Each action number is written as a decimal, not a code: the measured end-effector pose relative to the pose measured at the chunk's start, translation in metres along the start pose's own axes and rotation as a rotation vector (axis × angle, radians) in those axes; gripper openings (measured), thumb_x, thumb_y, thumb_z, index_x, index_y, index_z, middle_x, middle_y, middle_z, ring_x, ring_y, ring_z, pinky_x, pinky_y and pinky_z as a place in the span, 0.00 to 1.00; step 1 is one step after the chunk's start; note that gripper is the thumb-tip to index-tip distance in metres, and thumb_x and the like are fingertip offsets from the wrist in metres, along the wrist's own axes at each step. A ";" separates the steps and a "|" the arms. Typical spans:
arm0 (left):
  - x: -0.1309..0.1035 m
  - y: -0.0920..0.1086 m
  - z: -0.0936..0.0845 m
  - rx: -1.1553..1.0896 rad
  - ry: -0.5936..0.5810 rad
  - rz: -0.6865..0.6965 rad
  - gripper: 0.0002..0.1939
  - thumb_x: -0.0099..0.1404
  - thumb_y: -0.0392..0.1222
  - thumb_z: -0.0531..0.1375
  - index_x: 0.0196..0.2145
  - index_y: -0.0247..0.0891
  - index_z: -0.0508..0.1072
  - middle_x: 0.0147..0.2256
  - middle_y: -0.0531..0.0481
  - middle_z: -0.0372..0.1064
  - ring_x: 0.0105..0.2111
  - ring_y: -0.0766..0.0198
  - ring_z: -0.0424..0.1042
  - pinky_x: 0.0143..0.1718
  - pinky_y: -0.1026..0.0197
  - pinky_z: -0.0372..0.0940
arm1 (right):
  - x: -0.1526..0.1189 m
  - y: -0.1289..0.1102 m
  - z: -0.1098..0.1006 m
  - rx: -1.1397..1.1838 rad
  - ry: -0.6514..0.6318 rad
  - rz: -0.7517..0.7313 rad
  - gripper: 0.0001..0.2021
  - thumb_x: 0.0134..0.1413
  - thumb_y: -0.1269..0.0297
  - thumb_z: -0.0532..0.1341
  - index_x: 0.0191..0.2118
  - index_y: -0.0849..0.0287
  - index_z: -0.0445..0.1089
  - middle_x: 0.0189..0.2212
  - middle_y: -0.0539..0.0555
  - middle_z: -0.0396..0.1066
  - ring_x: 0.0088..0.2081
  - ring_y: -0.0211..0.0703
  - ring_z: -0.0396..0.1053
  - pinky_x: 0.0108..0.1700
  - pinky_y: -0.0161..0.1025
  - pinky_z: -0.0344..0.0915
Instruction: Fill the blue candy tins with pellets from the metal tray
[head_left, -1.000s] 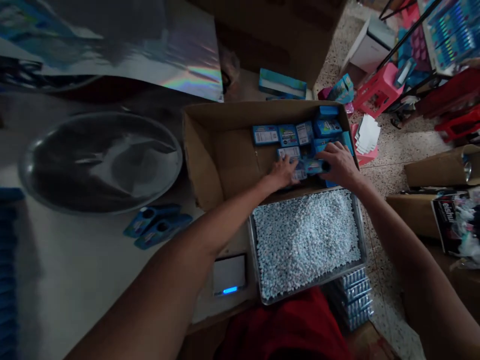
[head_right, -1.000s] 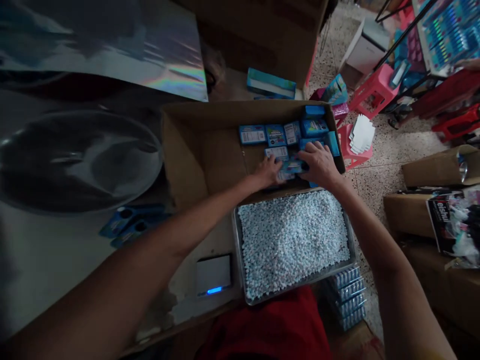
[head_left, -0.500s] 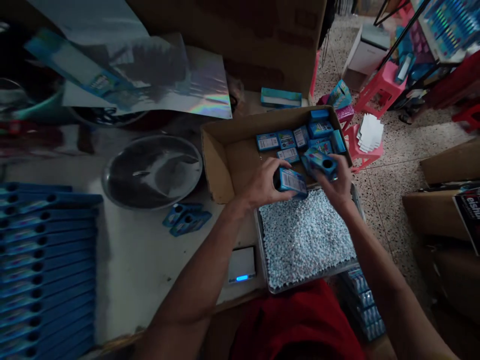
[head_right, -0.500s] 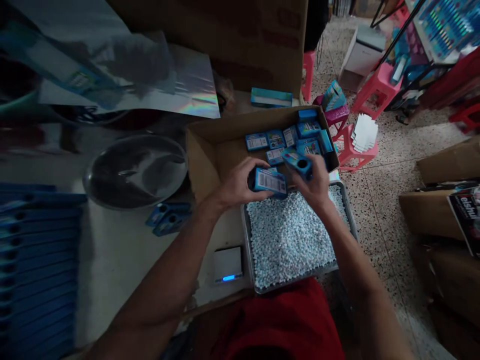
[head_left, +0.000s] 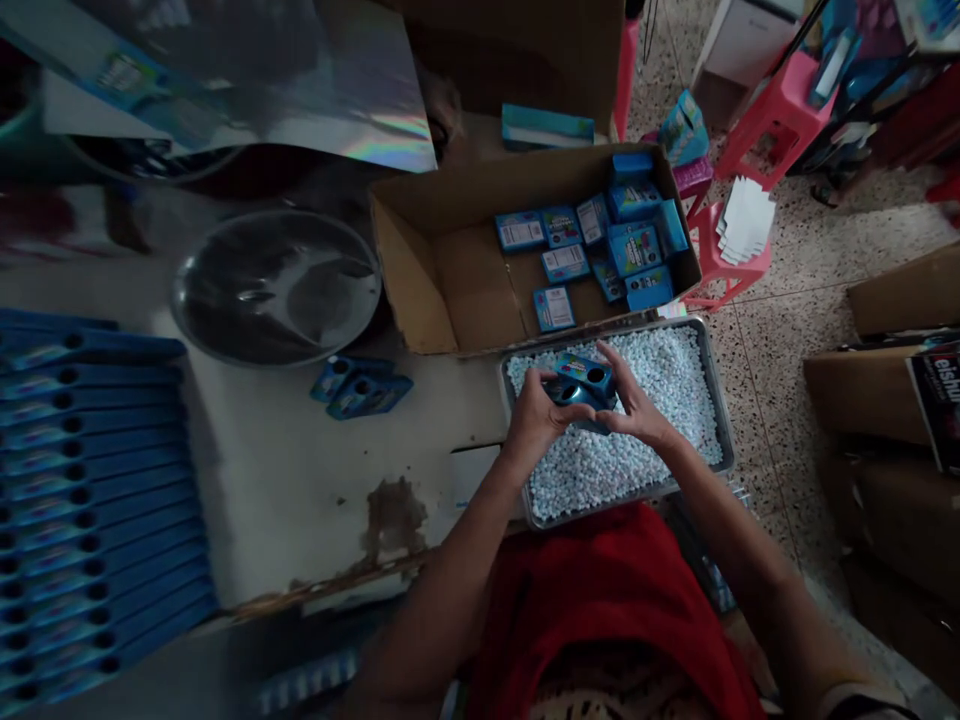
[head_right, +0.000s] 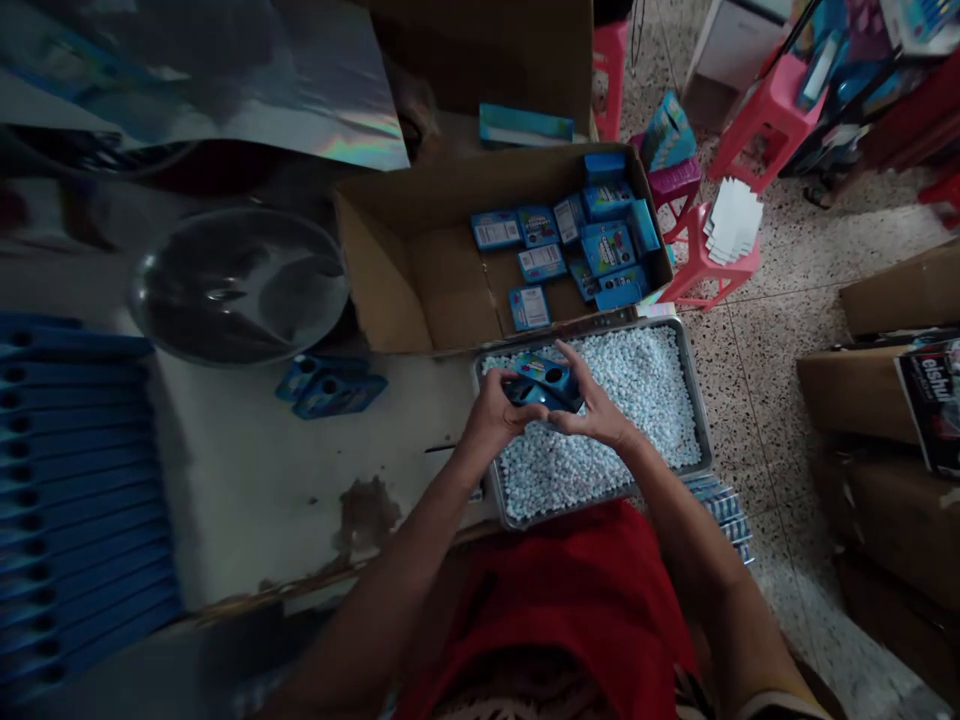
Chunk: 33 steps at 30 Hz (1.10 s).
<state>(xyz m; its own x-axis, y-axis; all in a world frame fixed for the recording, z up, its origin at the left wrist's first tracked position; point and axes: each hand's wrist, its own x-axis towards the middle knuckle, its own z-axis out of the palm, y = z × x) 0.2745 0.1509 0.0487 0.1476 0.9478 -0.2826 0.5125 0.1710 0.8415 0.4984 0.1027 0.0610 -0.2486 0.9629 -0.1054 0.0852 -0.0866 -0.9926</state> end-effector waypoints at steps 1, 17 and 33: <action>-0.009 -0.007 0.002 0.007 -0.023 -0.039 0.51 0.40 0.77 0.80 0.49 0.42 0.69 0.40 0.46 0.77 0.42 0.42 0.82 0.40 0.51 0.74 | -0.008 0.006 0.003 -0.012 -0.037 0.006 0.61 0.56 0.40 0.74 0.85 0.47 0.41 0.82 0.63 0.49 0.79 0.69 0.54 0.80 0.66 0.51; -0.081 -0.038 -0.008 -0.483 -0.375 -0.304 0.56 0.36 0.66 0.85 0.58 0.42 0.75 0.52 0.39 0.78 0.49 0.42 0.81 0.51 0.45 0.78 | -0.065 0.034 0.068 0.404 0.076 0.417 0.68 0.43 0.37 0.82 0.81 0.50 0.44 0.63 0.60 0.73 0.62 0.59 0.77 0.65 0.55 0.75; -0.050 -0.108 -0.025 -0.230 -0.007 -0.200 0.46 0.39 0.49 0.85 0.50 0.43 0.67 0.49 0.48 0.78 0.50 0.51 0.81 0.54 0.49 0.79 | 0.060 0.096 0.009 -0.994 -0.126 0.013 0.38 0.61 0.28 0.68 0.65 0.52 0.77 0.66 0.66 0.70 0.65 0.72 0.62 0.67 0.65 0.59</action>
<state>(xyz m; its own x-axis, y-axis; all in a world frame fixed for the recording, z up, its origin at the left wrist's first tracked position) 0.1909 0.0919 -0.0167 0.0691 0.8877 -0.4552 0.3271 0.4109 0.8510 0.4834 0.1501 -0.0410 -0.3374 0.9242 -0.1789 0.8420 0.2112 -0.4964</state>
